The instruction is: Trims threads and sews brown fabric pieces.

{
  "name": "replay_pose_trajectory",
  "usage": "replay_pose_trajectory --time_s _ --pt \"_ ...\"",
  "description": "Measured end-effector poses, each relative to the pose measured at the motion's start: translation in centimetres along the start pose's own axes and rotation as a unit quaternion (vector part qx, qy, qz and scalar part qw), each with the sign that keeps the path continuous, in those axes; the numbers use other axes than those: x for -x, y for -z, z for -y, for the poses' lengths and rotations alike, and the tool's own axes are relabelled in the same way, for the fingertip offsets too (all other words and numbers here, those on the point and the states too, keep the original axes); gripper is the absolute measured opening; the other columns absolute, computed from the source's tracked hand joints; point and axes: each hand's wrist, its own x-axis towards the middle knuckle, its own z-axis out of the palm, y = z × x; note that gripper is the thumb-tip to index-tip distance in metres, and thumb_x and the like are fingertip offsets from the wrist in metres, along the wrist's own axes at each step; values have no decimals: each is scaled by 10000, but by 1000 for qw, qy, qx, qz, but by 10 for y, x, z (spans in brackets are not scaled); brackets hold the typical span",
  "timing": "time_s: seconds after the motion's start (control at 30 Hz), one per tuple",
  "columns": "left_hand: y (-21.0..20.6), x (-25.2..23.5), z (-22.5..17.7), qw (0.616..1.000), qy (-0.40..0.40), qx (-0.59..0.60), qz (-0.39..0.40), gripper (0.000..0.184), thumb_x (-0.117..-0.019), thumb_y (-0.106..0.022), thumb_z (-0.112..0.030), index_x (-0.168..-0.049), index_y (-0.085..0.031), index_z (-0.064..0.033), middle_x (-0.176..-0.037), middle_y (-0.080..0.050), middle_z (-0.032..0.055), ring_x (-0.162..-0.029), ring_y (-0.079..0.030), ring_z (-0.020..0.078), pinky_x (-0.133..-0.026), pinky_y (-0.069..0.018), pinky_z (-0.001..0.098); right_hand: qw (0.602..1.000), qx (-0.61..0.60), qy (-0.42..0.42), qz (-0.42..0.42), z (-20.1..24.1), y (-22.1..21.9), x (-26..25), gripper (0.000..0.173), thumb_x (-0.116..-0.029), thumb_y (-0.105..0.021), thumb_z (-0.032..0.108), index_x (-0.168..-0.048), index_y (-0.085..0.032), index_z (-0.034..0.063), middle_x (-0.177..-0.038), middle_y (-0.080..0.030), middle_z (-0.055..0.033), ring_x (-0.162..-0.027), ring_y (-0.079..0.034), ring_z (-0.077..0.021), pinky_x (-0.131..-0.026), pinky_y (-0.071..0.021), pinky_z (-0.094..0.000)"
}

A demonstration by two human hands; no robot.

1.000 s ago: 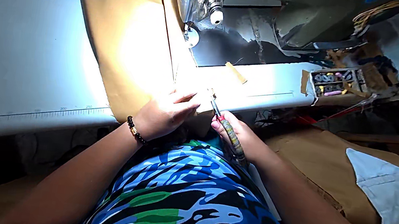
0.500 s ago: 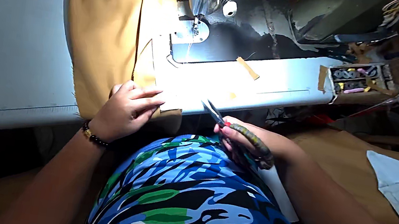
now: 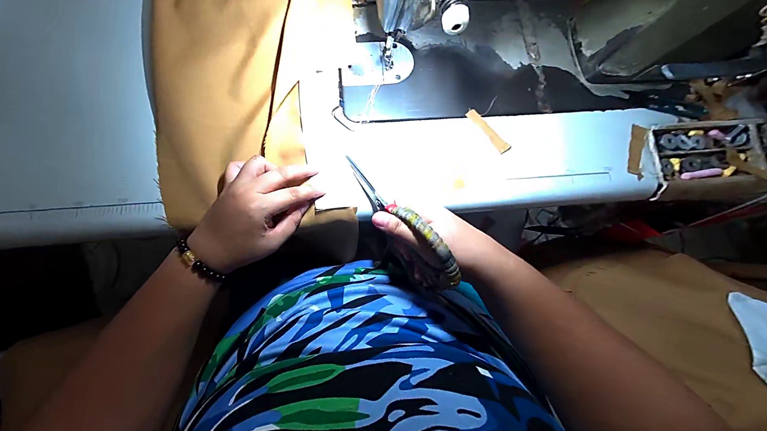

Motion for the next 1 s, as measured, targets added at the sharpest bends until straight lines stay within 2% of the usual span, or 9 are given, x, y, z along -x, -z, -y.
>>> replay_pose_trajectory --time_s 0.17,0.3,0.37,0.47,0.6,0.67,0.77,0.9,1.0 --pt "8 18 -1 983 140 -85 -84 628 -860 -763 -489 -1124 -636 66 -1119 -598 325 -917 -632 427 -798 -536 540 989 -143 39 -13 -41 55 45 351 -1080 -442 415 -1227 -529 108 -683 -558 35 -551 -605 -53 -530 -567 -222" --pt "13 22 16 995 71 -64 -9 563 -1003 -577 -458 -1076 -727 80 -1036 -664 318 -930 -641 449 -880 -500 556 884 -71 1 -462 -57 150 128 256 -1082 -511 271 -1227 -575 69 -643 -525 54 -485 -531 -1 -448 -489 -180" --pt "12 13 23 996 -33 -76 36 574 -1086 -380 -464 -1182 -732 -21 -1200 -686 258 -1104 -631 420 -982 -422 557 807 77 -109 -575 -69 191 156 455 -1060 -542 409 -1323 -547 38 -820 -559 -66 -620 -547 -130 -599 -519 -330" --pt "2 -8 27 978 -145 -85 122 706 -1077 -117 -493 -1362 -645 -120 -1448 -611 123 -1417 -495 323 -1138 -348 534 760 160 -254 -576 -68 235 165 519 -1090 -495 371 -1388 -541 -52 -1287 -600 -333 -1189 -590 -474 -1015 -416 -675" --pt "-9 -25 26 972 -171 -83 138 663 -1072 -120 -457 -1421 -607 -173 -1492 -581 68 -1450 -467 298 -1176 -281 611 731 263 -329 -537 -52 266 144 517 -1091 -476 353 -1336 -584 -89 -1374 -552 -366 -1342 -492 -524 -1070 -351 -724" --pt "7 -12 37 979 -93 -103 147 659 -1077 -102 -495 -1533 -500 -236 -1573 -500 16 -1486 -420 289 -1145 -224 730 727 293 -297 -545 -46 267 134 510 -1073 -513 335 -1410 -546 -46 -1404 -512 -391 -1332 -477 -571 -1045 -352 -761" --pt "67 55 88 974 118 -169 96 693 -1081 -152 -495 -1550 -454 -83 -1596 -441 163 -1509 -340 418 -1168 -165 736 746 363 -151 -537 -23 228 113 447 -1058 -553 261 -1421 -558 0 -1421 -490 -377 -1276 -514 -576 -1009 -412 -745" --pt "124 116 101 800 568 -192 -6 583 -1116 -256 -269 -1609 -208 39 -1691 -120 261 -1575 -68 448 -1271 -51 557 774 451 174 -409 -21 118 36 222 -959 -640 88 -1137 -730 -8 -1188 -690 -216 -1167 -637 -388 -1021 -485 -588" --pt "107 96 71 759 617 -208 15 589 -1080 -343 -142 -1600 -173 77 -1670 -116 320 -1556 -111 485 -1217 -77 680 757 492 331 -275 -3 48 -39 251 -942 -644 221 -1146 -767 140 -1249 -704 -90 -1244 -622 -283 -1063 -471 -538"
